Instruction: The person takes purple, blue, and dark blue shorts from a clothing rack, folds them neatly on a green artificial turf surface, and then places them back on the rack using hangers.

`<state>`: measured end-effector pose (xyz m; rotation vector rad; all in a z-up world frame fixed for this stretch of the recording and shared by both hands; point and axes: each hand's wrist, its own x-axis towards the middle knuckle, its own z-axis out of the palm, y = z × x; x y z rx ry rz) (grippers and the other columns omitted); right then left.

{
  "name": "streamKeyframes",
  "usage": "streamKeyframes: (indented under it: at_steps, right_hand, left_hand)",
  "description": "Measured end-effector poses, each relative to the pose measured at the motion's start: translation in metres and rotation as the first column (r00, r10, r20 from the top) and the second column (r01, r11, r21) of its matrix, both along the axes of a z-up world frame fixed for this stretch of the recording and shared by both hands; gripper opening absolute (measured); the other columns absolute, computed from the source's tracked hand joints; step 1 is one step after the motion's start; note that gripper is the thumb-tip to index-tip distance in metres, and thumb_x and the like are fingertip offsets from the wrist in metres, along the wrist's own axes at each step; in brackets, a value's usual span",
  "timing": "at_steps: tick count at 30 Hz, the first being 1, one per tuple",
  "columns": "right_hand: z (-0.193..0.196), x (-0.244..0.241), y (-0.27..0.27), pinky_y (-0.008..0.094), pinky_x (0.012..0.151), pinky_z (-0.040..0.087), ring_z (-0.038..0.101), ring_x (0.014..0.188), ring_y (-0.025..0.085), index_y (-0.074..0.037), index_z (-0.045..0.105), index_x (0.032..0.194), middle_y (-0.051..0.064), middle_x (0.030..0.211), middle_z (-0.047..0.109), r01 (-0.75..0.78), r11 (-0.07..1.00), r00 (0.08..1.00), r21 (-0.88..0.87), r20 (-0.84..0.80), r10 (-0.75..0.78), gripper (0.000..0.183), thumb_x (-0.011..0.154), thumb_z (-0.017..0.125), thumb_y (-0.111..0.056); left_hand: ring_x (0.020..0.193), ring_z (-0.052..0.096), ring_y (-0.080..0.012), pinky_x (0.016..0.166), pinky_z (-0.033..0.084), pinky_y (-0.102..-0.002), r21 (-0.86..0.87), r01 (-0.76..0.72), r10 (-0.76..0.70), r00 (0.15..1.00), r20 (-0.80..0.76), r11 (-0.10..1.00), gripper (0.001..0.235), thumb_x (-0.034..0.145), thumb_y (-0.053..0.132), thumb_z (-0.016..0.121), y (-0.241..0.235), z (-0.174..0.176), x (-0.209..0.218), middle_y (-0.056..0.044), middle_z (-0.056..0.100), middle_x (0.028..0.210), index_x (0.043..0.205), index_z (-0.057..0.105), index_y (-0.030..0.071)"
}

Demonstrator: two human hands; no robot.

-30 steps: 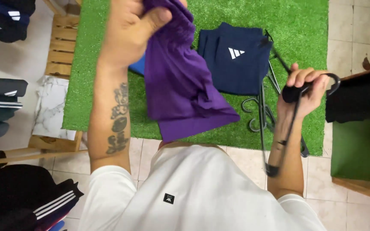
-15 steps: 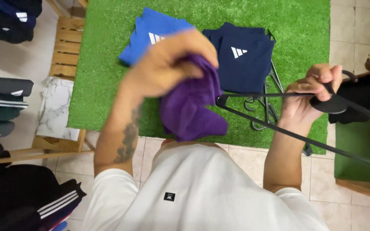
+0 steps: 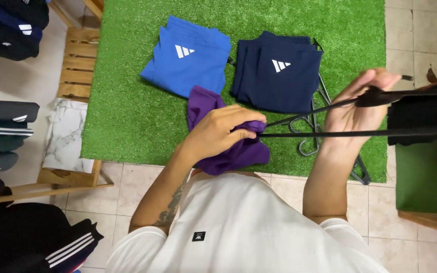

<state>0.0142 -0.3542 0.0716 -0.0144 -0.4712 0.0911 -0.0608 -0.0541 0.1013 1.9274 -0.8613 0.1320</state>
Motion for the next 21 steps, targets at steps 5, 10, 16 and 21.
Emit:
streamKeyframes:
  at_steps: [5, 10, 16, 21]
  right_hand:
    - [-0.001, 0.006, -0.015, 0.026, 0.126, 0.06, 0.079, 0.116, 0.025, 0.002, 0.069, 0.11, 0.018, 0.115, 0.079, 0.069, 0.997, 0.997, 0.017, -0.021, -0.069, 0.032, 0.119, 0.047, -0.02]
    - [-0.017, 0.013, -0.028, 0.02, 0.132, 0.053, 0.077, 0.119, 0.016, -0.002, 0.069, 0.114, 0.01, 0.118, 0.08, 0.048, 0.999, 0.996, 0.015, -0.07, -0.047, 0.025, 0.116, 0.053, -0.021]
    - [-0.007, 0.014, -0.007, 0.023, 0.116, 0.065, 0.081, 0.107, 0.021, -0.002, 0.069, 0.102, 0.015, 0.109, 0.078, 0.226, 0.971, 0.974, -0.081, 0.015, -0.226, 0.026, 0.11, 0.055, -0.023]
    - [-0.031, 0.009, 0.04, 0.027, 0.108, 0.062, 0.075, 0.095, 0.01, -0.012, 0.058, 0.091, 0.0, 0.089, 0.068, 0.348, 0.818, 0.802, -0.458, -0.306, -0.512, 0.032, 0.097, 0.052, -0.043]
  left_hand:
    - [0.103, 0.072, -0.0268, 0.09, 0.053, -0.04, 0.153, -0.209, 0.196, 0.976, 0.094, 0.966, 0.033, 0.092, 0.019, 0.075, 0.003, -0.028, 0.005, -0.007, 0.076, 0.116, 0.124, 0.067, 0.011]
    - [0.103, 0.073, -0.0247, 0.088, 0.054, -0.04, 0.197, -0.274, 0.267, 0.962, 0.062, 0.941, 0.035, 0.088, 0.019, 0.078, -0.001, -0.036, 0.005, -0.004, 0.077, 0.116, 0.122, 0.07, 0.014]
    - [0.105, 0.073, -0.0239, 0.093, 0.052, -0.037, 0.18, -0.309, 0.331, 0.937, -0.109, 0.934, 0.033, 0.086, 0.021, 0.077, -0.007, -0.03, 0.003, -0.002, 0.077, 0.118, 0.118, 0.07, 0.016]
    - [0.103, 0.075, -0.0231, 0.089, 0.06, -0.033, -0.185, -0.411, 0.395, 0.911, -0.119, 0.893, 0.031, 0.088, 0.019, 0.082, -0.018, -0.023, 0.0, -0.002, 0.079, 0.106, 0.118, 0.074, 0.02]
